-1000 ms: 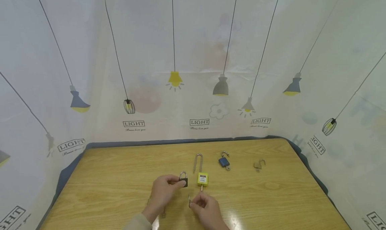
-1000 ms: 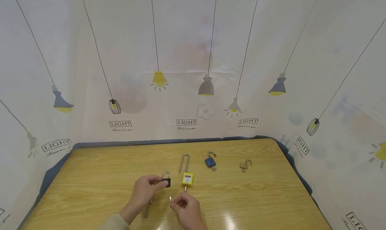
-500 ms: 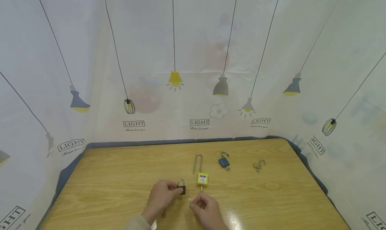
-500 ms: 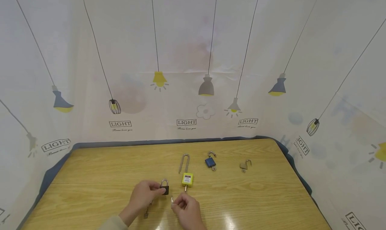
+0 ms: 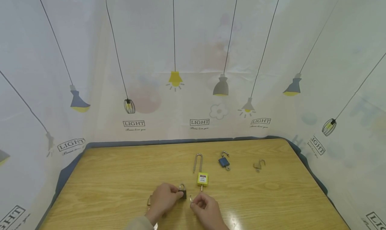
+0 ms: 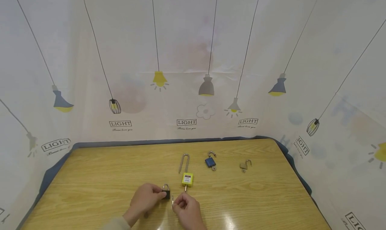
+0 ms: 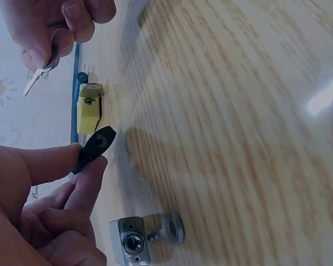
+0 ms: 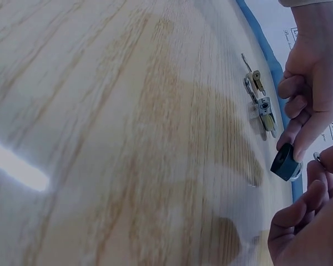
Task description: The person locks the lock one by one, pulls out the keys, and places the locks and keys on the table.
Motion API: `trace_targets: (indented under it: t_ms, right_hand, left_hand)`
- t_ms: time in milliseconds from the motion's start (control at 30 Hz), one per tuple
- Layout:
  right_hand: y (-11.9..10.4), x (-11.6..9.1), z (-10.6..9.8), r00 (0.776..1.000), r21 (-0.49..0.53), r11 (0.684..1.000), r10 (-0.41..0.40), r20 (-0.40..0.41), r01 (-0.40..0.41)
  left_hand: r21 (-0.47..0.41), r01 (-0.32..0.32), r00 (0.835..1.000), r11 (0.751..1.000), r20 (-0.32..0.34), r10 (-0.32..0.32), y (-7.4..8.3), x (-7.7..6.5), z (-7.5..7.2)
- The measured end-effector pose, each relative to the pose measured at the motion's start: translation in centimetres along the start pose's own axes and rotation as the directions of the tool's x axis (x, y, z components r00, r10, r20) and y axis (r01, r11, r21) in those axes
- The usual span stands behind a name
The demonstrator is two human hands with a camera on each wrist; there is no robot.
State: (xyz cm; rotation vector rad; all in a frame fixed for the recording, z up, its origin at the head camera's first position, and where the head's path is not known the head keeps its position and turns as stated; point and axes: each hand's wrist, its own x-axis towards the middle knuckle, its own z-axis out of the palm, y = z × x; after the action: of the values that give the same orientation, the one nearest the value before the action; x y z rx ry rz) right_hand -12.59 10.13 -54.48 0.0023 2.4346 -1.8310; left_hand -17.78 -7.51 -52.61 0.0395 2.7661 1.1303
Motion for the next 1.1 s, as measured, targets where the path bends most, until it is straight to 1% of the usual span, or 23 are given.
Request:
trace_targets:
  t_ms: [267,400,533,700,867,1100]
  right_hand:
    - [0.36,0.13,-0.02,1.000,-0.034,0.999,0.007,0.001,-0.007]
    - [0.36,0.14,0.01,1.000,-0.040,0.999,0.024,0.004,-0.024]
    - [0.34,0.14,0.01,0.999,-0.039,0.998,0.041,0.009,-0.041]
    - [0.45,0.15,0.04,1.000,-0.043,0.999,0.017,0.020,-0.016]
    - [0.40,0.07,0.06,1.000,-0.069,0.998,-0.001,0.024,0.003]
    - [0.35,0.10,0.08,0.998,-0.083,0.996,0.044,0.033,-0.042]
  left_hand:
    - [0.042,-0.011,1.000,0.999,0.001,0.011,-0.17,0.23,0.36]
    - [0.065,0.005,1.000,0.998,0.001,-0.005,-0.14,0.33,0.29]
    - [0.101,0.049,0.999,0.994,-0.003,-0.049,-0.13,0.50,0.26]
    - [0.139,0.088,0.996,0.986,0.002,-0.089,-0.05,0.58,0.24]
    - [0.167,0.102,0.995,0.981,-0.002,-0.103,-0.04,0.62,0.31]
    - [0.178,0.100,0.995,0.979,-0.004,-0.101,-0.01,0.69,0.36]
